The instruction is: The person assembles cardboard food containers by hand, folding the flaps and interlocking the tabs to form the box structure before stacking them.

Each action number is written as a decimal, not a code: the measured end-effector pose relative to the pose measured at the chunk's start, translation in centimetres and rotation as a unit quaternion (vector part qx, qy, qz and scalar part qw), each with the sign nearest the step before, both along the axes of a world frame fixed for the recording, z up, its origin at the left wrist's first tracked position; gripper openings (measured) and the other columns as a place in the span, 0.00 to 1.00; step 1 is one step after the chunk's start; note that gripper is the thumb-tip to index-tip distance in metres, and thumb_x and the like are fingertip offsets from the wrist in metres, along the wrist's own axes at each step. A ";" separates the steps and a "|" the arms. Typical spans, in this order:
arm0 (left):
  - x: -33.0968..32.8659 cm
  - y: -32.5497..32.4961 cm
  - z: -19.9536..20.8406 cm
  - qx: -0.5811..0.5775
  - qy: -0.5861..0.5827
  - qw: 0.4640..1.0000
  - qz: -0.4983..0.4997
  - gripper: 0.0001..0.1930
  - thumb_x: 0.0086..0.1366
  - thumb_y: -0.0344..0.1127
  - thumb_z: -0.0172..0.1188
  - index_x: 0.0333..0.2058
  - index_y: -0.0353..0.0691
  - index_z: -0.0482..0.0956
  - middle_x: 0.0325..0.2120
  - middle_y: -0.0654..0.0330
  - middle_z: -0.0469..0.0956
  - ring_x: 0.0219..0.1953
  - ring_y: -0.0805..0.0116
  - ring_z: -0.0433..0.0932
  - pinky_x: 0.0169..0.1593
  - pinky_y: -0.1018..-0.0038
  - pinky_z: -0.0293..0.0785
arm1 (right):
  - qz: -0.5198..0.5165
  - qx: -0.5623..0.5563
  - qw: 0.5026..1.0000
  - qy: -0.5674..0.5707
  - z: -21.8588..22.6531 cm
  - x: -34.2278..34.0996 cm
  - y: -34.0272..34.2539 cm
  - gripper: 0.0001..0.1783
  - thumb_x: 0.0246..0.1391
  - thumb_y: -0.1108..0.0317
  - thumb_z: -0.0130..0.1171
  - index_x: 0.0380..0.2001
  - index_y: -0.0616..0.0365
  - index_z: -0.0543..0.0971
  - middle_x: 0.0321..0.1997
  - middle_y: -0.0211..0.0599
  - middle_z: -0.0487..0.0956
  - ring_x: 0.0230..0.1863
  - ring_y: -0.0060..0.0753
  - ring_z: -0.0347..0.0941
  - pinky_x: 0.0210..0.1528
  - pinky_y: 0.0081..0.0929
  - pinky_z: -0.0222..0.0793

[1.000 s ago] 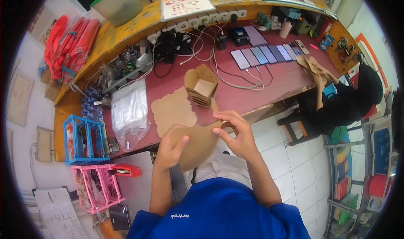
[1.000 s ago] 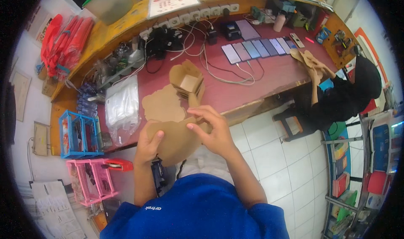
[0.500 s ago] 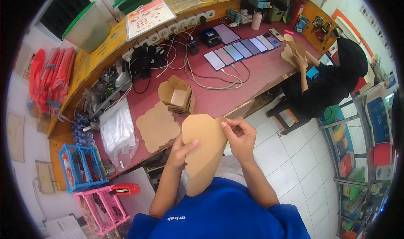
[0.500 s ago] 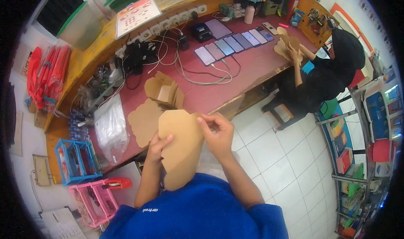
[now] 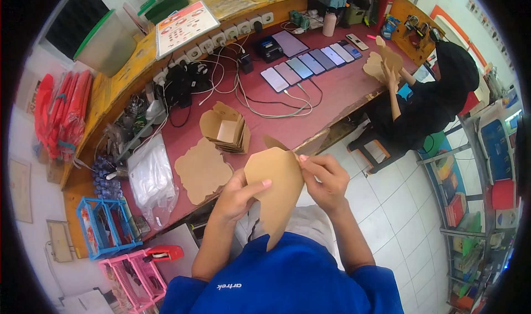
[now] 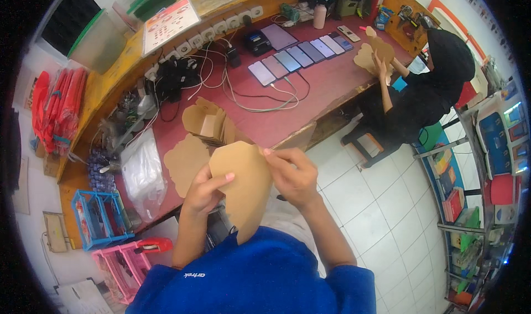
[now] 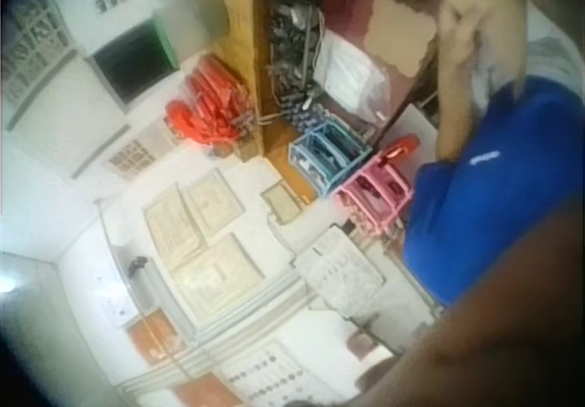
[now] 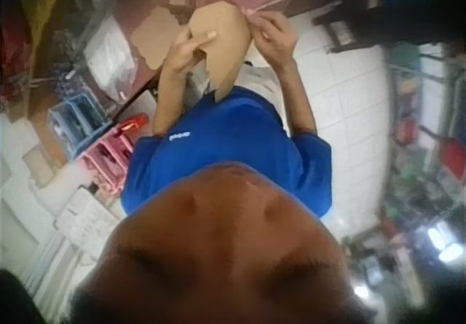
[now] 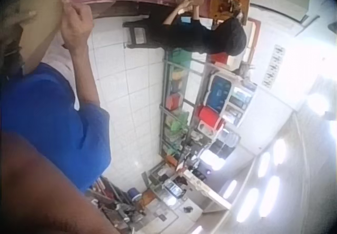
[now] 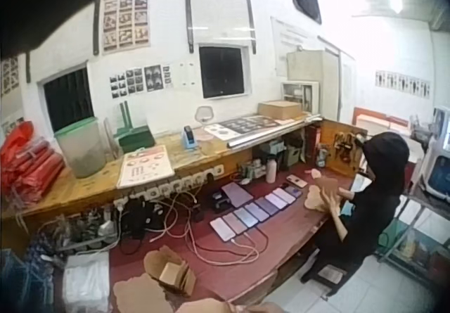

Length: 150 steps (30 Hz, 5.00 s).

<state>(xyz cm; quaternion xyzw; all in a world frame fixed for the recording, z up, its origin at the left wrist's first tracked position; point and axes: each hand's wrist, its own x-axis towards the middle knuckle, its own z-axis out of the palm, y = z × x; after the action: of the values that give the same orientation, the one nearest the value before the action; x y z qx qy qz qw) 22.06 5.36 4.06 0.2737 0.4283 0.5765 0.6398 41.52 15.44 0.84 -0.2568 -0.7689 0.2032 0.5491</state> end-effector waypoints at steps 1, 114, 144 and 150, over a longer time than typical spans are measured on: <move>0.6 0.1 0.2 0.011 -0.006 1.000 0.012 0.21 0.72 0.34 0.62 0.60 0.31 0.73 0.51 0.56 0.80 0.50 0.69 0.81 0.53 0.71 0.77 | -0.002 0.001 1.000 0.000 0.0 0.0 0.1 0.15 0.47 0.85 0.70 0.39 0.61 0.87 0.35 0.39 0.84 0.33 0.34 0.82 0.33 0.25 0.77; -9.4 -1.3 -2.8 0.310 0.206 0.908 -0.193 0.10 0.69 0.29 0.61 0.44 0.28 0.85 0.39 0.43 0.85 0.42 0.53 0.84 0.47 0.64 0.76 | 0.346 -0.182 0.920 -0.034 2.1 -1.4 5.5 0.39 0.51 0.59 0.76 0.63 0.58 0.72 0.64 0.40 0.72 0.67 0.39 0.66 0.67 0.38 0.62; -0.4 -2.2 -0.9 0.090 0.541 0.836 -0.002 0.12 0.66 0.37 0.66 0.43 0.35 0.84 0.30 0.47 0.84 0.31 0.53 0.84 0.38 0.65 0.77 | 0.020 0.035 0.988 -0.149 -0.9 -0.8 -3.1 0.21 0.51 0.61 0.73 0.49 0.50 0.81 0.58 0.37 0.76 0.62 0.46 0.71 0.67 0.49 0.61; 1.5 -1.5 -1.9 0.074 0.517 0.853 0.004 0.13 0.67 0.36 0.64 0.44 0.33 0.82 0.31 0.47 0.85 0.35 0.51 0.86 0.40 0.65 0.79 | -0.033 -0.054 0.997 -0.047 -2.4 0.9 -3.9 0.27 0.47 0.68 0.77 0.52 0.56 0.81 0.56 0.42 0.77 0.55 0.47 0.76 0.56 0.41 0.73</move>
<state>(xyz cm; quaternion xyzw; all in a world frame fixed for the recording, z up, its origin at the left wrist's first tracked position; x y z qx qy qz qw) 23.57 3.87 2.21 0.5769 0.6547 0.3842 0.3016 42.39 11.56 -1.59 -0.3208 -0.7730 0.2136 0.5039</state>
